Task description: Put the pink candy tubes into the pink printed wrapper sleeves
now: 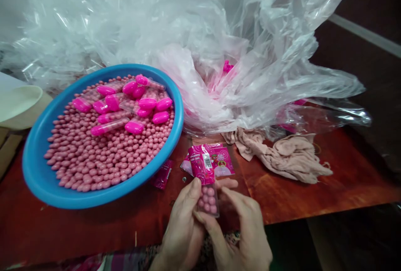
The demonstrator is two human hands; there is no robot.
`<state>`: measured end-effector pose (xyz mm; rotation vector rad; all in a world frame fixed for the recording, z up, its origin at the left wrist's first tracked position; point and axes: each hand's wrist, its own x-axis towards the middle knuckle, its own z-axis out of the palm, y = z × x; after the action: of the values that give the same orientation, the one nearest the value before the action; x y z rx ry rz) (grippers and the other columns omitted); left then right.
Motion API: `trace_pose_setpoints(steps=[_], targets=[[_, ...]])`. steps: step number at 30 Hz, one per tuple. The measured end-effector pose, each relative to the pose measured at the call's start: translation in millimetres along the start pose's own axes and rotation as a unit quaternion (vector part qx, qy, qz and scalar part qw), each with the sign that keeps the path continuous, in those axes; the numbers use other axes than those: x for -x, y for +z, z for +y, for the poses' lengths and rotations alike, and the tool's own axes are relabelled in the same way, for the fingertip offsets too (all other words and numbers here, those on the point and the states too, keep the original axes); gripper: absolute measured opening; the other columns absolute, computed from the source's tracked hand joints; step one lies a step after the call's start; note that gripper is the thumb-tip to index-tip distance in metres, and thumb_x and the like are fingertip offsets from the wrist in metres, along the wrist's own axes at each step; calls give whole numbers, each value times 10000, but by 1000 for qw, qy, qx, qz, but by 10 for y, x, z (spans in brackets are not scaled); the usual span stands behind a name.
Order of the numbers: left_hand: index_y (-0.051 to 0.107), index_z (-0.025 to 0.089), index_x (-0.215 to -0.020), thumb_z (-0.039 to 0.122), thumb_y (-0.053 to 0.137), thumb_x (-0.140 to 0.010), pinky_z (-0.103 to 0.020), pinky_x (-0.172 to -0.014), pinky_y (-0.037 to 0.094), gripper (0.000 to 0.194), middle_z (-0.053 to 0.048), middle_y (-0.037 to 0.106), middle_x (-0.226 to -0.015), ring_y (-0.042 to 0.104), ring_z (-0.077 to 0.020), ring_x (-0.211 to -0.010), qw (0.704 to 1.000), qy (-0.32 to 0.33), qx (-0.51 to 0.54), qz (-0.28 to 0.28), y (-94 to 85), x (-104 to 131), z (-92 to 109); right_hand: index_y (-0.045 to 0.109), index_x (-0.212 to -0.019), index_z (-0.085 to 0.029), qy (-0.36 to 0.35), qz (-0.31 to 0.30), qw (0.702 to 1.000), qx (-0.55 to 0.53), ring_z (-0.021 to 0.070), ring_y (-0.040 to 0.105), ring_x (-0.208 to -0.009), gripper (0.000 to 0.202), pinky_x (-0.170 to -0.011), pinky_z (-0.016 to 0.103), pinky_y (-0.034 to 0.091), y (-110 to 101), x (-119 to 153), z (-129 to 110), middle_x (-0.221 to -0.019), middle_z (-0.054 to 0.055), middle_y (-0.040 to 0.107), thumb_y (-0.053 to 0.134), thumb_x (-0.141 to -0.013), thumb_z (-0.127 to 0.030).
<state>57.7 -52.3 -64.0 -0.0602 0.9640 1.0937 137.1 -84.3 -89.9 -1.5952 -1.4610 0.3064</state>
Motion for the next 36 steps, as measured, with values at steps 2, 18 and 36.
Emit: trace_pose_setpoints(steps=[2,18,36], targets=[[728,99,-697,299,732,-740,-135,-574,447,204,-17,643,-628,527,-54,-561,1000,0,13,9,-8,-9,13,570,-1169,-147,-77,0,996,53,282,532,-1000,408,-828,410,488,-24,-75,30,-1102,130,574,653,-829,-355],[586,123,-505,431,731,-701,-185,-458,379,392,11,545,-445,452,-69,-433,999,-3,-28,16,-25,18,-22,569,-1041,-71,-130,-12,989,-70,217,565,-962,323,-900,368,527,21,-206,24,-1020,100,574,679,-755,-174],[590,137,-532,514,762,-618,-215,-436,393,423,29,507,-459,445,-82,-424,996,-71,-31,40,-1,-55,-103,566,-984,-126,-103,55,990,-75,212,597,-880,308,-855,400,534,26,-282,-23,-917,78,591,607,-684,-71]])
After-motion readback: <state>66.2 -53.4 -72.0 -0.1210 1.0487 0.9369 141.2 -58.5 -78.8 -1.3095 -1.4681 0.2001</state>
